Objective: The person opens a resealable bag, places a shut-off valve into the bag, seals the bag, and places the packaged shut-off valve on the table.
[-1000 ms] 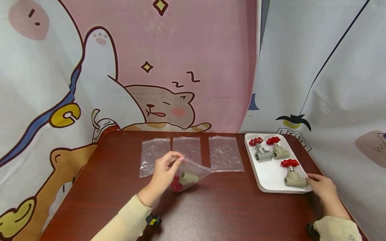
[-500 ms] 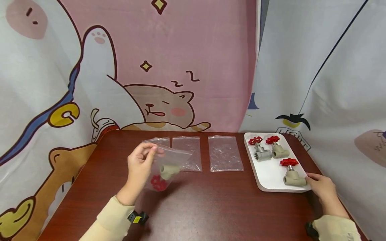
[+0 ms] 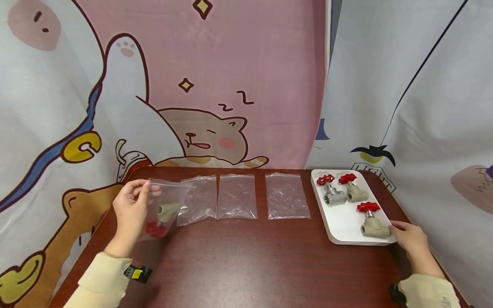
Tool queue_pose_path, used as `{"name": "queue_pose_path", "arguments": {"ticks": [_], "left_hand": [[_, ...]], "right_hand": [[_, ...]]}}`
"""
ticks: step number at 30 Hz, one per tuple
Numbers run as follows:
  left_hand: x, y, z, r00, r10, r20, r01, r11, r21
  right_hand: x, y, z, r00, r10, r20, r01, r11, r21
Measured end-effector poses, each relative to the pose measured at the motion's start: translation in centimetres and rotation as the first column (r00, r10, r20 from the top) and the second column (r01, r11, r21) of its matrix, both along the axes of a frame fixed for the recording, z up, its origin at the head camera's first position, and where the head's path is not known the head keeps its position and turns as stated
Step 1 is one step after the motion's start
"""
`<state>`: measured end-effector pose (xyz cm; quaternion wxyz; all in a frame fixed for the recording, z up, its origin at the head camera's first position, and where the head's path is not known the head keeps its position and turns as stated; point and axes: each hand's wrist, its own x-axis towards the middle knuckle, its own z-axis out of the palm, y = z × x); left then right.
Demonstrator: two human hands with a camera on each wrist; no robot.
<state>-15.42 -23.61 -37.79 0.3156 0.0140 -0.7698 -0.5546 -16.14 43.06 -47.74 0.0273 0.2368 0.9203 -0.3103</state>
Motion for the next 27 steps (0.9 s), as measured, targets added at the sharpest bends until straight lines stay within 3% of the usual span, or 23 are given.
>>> {"name": "queue_pose_path", "arguments": {"ticks": [3, 8, 14, 21, 27], "left_hand": [[-0.5, -1.5, -0.8, 0.998, 0.042, 0.036, -0.041, 0.999, -0.02], [-1.9, -4.1, -3.1, 0.99, 0.108, 0.085, -0.107, 0.994, -0.017], [-3.1, -5.5, -4.3, 0.965, 0.224, 0.137, -0.22, 0.974, -0.045], [-5.1, -6.0, -4.5, 0.978, 0.147, 0.148, -0.156, 0.986, 0.055], [-6.7, -5.8, -4.7, 0.977, 0.158, 0.145, -0.159, 0.987, -0.005]], "right_hand": [[0.0, 0.0, -0.1, 1.0, 0.0, -0.006, 0.0, 1.0, -0.003], [0.0, 0.1, -0.2, 1.0, 0.011, 0.004, -0.011, 1.0, -0.012], [-0.1, 0.2, -0.1, 1.0, 0.007, 0.012, -0.007, 1.0, -0.013], [0.0, 0.2, -0.1, 1.0, 0.016, 0.002, -0.016, 1.0, 0.016], [0.1, 0.1, 0.0, 1.0, 0.026, -0.012, -0.026, 0.999, 0.033]]}}
